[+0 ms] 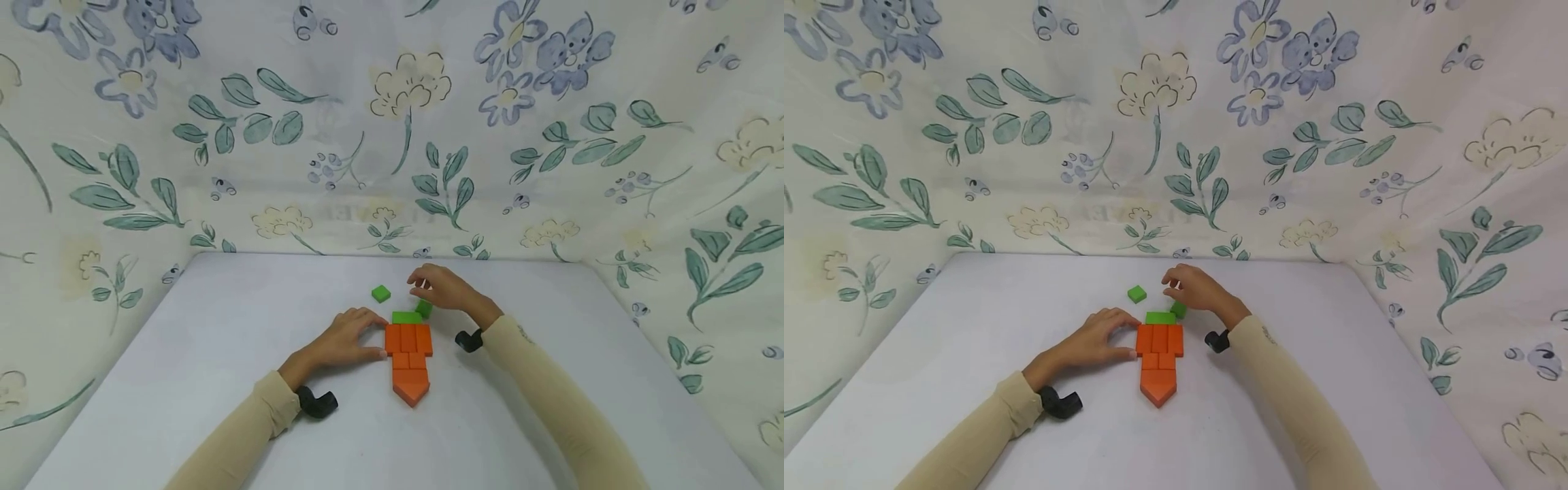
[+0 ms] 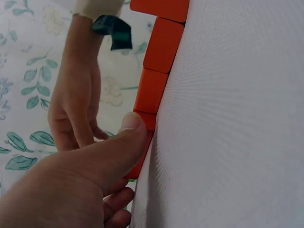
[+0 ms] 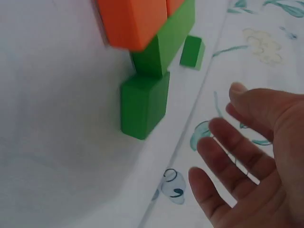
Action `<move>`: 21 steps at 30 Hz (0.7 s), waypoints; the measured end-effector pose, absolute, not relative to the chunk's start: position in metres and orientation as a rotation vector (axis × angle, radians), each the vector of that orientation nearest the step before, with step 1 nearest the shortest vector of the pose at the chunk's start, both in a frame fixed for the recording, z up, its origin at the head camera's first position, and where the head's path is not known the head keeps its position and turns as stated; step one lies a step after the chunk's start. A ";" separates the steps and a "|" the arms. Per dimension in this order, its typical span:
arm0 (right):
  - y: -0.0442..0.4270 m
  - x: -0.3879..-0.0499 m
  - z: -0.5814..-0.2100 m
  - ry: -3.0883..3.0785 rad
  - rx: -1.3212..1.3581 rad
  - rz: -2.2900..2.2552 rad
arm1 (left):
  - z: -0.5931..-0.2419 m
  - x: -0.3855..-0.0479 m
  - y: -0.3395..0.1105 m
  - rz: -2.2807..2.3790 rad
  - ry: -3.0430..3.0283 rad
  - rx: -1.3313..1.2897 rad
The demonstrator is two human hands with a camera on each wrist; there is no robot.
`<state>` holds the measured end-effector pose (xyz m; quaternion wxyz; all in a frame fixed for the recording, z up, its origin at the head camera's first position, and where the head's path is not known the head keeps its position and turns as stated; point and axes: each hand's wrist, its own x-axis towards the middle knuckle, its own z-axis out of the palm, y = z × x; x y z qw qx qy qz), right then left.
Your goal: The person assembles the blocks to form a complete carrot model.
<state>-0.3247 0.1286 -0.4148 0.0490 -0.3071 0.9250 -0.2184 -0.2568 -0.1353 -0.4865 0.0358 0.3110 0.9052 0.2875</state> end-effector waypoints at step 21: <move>0.074 -0.361 -0.418 2.592 -1.081 -0.309 | -0.486 -0.255 -0.134 0.865 2.789 0.998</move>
